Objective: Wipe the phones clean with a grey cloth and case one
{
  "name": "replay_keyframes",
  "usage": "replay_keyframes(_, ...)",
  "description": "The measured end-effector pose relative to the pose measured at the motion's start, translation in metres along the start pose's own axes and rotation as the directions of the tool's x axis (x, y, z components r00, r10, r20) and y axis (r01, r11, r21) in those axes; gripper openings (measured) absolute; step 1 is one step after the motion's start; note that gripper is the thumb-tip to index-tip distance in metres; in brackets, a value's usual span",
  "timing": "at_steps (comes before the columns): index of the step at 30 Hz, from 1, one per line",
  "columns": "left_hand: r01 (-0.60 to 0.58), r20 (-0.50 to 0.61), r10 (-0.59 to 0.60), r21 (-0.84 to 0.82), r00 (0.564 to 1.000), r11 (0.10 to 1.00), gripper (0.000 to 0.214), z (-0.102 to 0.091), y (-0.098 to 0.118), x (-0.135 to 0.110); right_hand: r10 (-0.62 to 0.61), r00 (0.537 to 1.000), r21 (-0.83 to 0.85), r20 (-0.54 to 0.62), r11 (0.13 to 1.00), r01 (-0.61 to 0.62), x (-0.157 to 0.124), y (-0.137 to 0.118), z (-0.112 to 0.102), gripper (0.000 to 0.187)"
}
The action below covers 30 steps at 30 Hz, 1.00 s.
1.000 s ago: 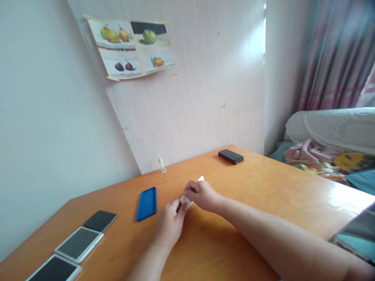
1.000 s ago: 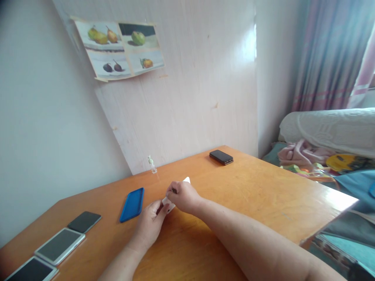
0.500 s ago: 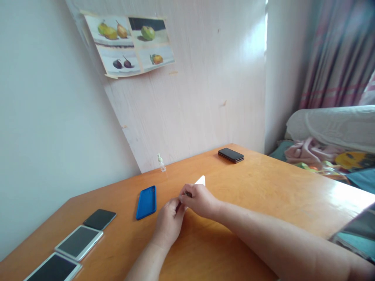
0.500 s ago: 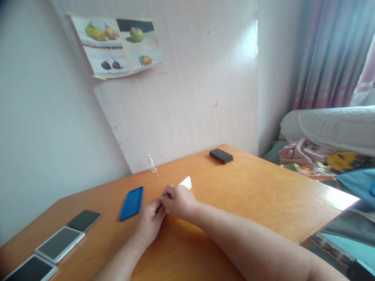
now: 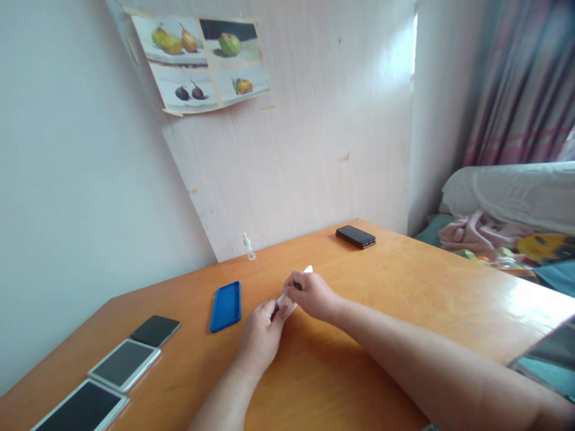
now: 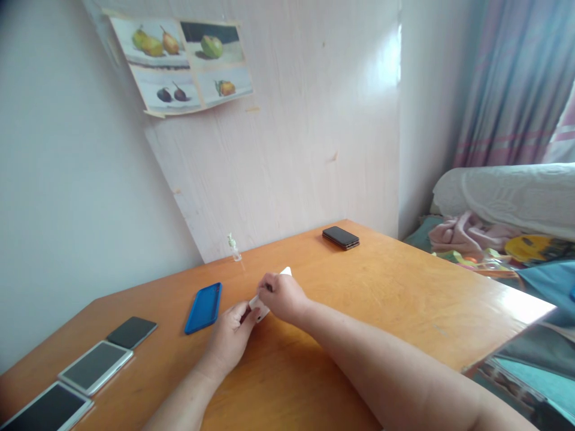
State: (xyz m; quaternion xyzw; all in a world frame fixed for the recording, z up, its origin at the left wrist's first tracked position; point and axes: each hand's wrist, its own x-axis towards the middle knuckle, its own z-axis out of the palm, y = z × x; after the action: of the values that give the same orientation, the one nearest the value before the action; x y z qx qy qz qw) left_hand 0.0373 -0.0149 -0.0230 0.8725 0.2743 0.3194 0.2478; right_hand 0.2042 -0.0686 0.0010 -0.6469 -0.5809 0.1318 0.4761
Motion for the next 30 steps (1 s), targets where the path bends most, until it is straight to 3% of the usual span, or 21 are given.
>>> replay_keyframes(3, 0.004, 0.012, -0.003, -0.017, 1.0, 1.0, 0.027, 0.0, 0.0, 0.0, -0.052, 0.997, 0.014, 0.052, 0.999, 0.051, -0.003, -0.004, 0.006, 0.013)
replay_keyframes(6, 0.003, 0.014, -0.004, 0.048, 1.0, 0.999, 0.026, -0.001, 0.001, 0.0, 0.099, 0.991, -0.056, -0.094, 0.993, -0.105, 0.011, 0.012, -0.012, 0.014)
replay_keyframes(10, -0.015, 0.01, 0.014, 0.074, 1.0, 0.997, 0.026, 0.0, 0.003, -0.001, 0.162, 0.971, -0.078, -0.178, 0.981, -0.178, 0.026, 0.031, -0.034, 0.02)
replay_keyframes(13, -0.012, 0.001, 0.012, 0.052, 1.0, 0.999, 0.026, 0.001, 0.001, -0.001, 0.12, 0.982, -0.077, -0.144, 0.988, -0.132, 0.016, 0.02, -0.022, 0.017)
replay_keyframes(17, -0.02, 0.002, 0.02, -0.021, 1.0, 1.0, 0.023, 0.001, -0.001, -0.001, -0.055, 0.997, 0.001, 0.049, 0.999, 0.055, -0.007, -0.005, 0.007, 0.013)
replay_keyframes(19, -0.023, 0.007, 0.023, -0.03, 1.0, 0.999, 0.023, 0.001, -0.001, -0.001, -0.08, 0.993, 0.014, 0.088, 0.997, 0.079, -0.009, -0.008, 0.009, 0.014)
replay_keyframes(23, -0.013, 0.01, 0.013, 0.047, 1.0, 0.999, 0.025, 0.0, 0.002, 0.0, 0.101, 0.991, -0.111, -0.087, 0.988, -0.11, 0.012, 0.011, -0.019, 0.014)
replay_keyframes(26, -0.023, 0.002, 0.023, 0.067, 1.0, 0.998, 0.024, 0.0, 0.004, -0.001, 0.141, 0.974, -0.137, -0.178, 0.977, -0.166, 0.022, 0.024, -0.035, 0.017)
replay_keyframes(30, -0.007, 0.01, 0.006, 0.034, 1.0, 0.999, 0.027, 0.0, 0.003, -0.002, 0.079, 0.993, -0.114, -0.093, 0.989, -0.089, 0.006, 0.009, -0.014, 0.015)
